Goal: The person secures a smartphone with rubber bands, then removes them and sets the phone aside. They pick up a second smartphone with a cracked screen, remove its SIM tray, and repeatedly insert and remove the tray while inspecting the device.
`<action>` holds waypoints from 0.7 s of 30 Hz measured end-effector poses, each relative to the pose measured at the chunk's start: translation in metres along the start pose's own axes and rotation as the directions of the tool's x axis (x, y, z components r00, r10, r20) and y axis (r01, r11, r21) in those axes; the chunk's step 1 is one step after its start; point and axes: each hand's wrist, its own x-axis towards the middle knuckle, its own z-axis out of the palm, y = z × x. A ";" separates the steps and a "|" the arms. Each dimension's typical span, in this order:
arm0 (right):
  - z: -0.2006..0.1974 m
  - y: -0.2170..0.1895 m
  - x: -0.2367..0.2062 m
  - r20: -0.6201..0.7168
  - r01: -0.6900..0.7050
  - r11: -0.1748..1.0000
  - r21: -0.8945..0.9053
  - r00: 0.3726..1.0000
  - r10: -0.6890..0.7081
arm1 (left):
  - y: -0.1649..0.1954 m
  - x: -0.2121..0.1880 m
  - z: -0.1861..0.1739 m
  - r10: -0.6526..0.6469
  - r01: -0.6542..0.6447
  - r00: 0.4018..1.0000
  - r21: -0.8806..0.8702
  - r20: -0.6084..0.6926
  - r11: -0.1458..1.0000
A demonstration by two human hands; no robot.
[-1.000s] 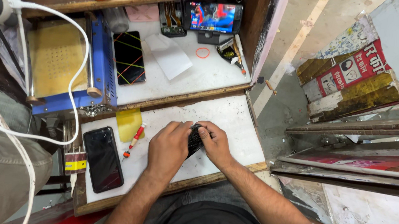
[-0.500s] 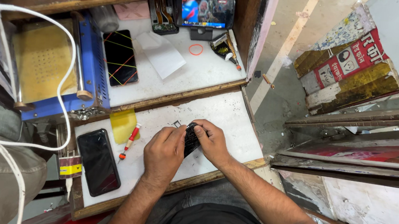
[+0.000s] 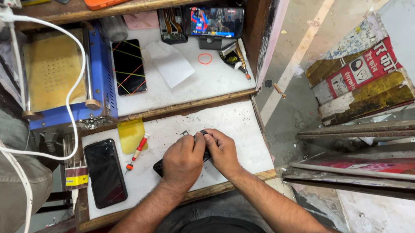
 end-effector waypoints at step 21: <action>0.004 -0.010 0.002 -0.017 -0.089 0.995 0.037 0.996 0.089 | -0.019 -0.007 0.012 -0.227 0.235 0.972 -0.297 0.062 0.925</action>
